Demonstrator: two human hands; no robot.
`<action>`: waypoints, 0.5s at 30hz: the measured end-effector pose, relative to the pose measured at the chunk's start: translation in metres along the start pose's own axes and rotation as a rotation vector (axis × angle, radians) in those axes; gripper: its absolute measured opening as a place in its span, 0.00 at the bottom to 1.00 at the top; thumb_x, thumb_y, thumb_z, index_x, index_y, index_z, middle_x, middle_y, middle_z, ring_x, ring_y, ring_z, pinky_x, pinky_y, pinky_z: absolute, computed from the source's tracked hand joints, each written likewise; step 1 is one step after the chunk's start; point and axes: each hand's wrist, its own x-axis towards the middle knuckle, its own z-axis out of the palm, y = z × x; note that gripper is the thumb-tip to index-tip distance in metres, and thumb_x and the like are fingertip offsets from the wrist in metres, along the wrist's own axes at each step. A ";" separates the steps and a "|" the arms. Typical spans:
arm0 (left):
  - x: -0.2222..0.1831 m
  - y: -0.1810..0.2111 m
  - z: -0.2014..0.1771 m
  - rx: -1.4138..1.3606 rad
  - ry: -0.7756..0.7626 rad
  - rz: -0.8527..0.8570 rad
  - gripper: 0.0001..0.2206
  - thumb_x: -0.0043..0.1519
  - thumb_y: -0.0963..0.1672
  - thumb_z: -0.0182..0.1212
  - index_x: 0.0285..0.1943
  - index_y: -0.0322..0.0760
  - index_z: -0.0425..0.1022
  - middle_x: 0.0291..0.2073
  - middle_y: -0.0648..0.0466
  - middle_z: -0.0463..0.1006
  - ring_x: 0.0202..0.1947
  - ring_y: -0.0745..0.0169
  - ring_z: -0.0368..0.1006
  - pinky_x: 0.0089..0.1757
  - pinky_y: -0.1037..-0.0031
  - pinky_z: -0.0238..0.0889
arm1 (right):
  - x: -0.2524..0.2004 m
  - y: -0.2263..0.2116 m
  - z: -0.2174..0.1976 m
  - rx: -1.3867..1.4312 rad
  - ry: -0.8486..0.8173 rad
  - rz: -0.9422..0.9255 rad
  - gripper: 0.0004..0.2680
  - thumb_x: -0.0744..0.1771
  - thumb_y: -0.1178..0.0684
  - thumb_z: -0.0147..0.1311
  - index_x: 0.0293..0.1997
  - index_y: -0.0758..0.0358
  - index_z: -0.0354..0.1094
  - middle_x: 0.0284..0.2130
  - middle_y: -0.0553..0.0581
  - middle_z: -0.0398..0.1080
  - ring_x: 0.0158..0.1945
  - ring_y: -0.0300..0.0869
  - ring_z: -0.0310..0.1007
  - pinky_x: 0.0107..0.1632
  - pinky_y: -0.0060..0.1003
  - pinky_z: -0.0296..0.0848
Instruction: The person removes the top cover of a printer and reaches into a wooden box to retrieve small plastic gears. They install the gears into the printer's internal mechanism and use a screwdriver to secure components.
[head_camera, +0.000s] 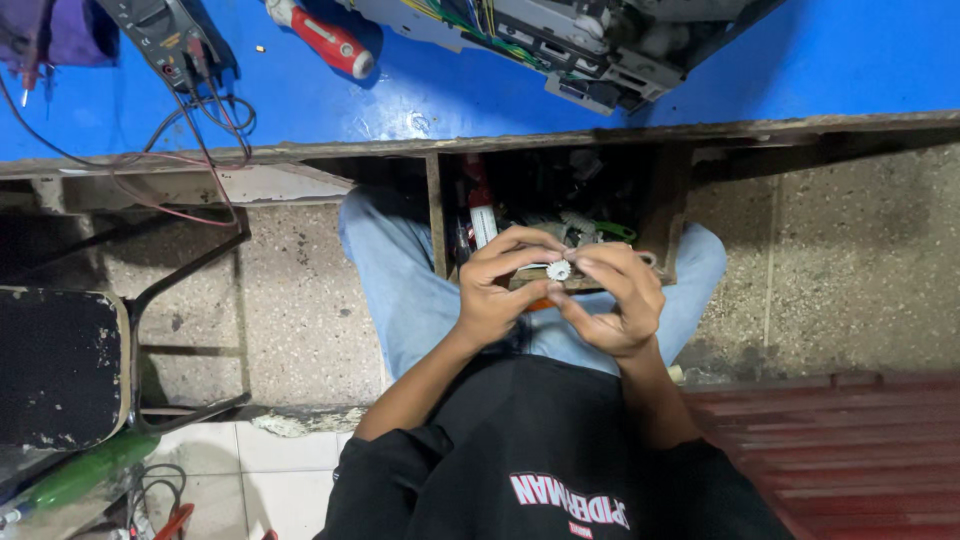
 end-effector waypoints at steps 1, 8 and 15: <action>0.001 0.003 0.001 0.019 0.008 -0.002 0.14 0.57 0.36 0.70 0.52 0.28 0.81 0.52 0.45 0.79 0.54 0.54 0.77 0.56 0.67 0.72 | 0.001 -0.002 0.000 0.007 -0.006 0.029 0.18 0.62 0.61 0.72 0.54 0.67 0.68 0.44 0.65 0.74 0.45 0.51 0.78 0.47 0.41 0.79; 0.003 0.009 0.000 0.146 0.018 0.053 0.21 0.56 0.36 0.71 0.59 0.30 0.77 0.52 0.46 0.79 0.53 0.57 0.78 0.55 0.71 0.73 | -0.009 -0.002 -0.010 0.006 -0.006 0.196 0.11 0.60 0.65 0.71 0.43 0.73 0.74 0.41 0.64 0.76 0.45 0.49 0.80 0.47 0.38 0.79; -0.007 0.007 -0.011 -0.062 0.330 -0.189 0.23 0.63 0.35 0.66 0.69 0.29 0.69 0.52 0.48 0.78 0.53 0.63 0.76 0.52 0.74 0.71 | -0.049 0.041 0.027 -0.255 -0.276 0.371 0.07 0.63 0.64 0.68 0.41 0.74 0.77 0.41 0.66 0.77 0.45 0.53 0.76 0.48 0.41 0.74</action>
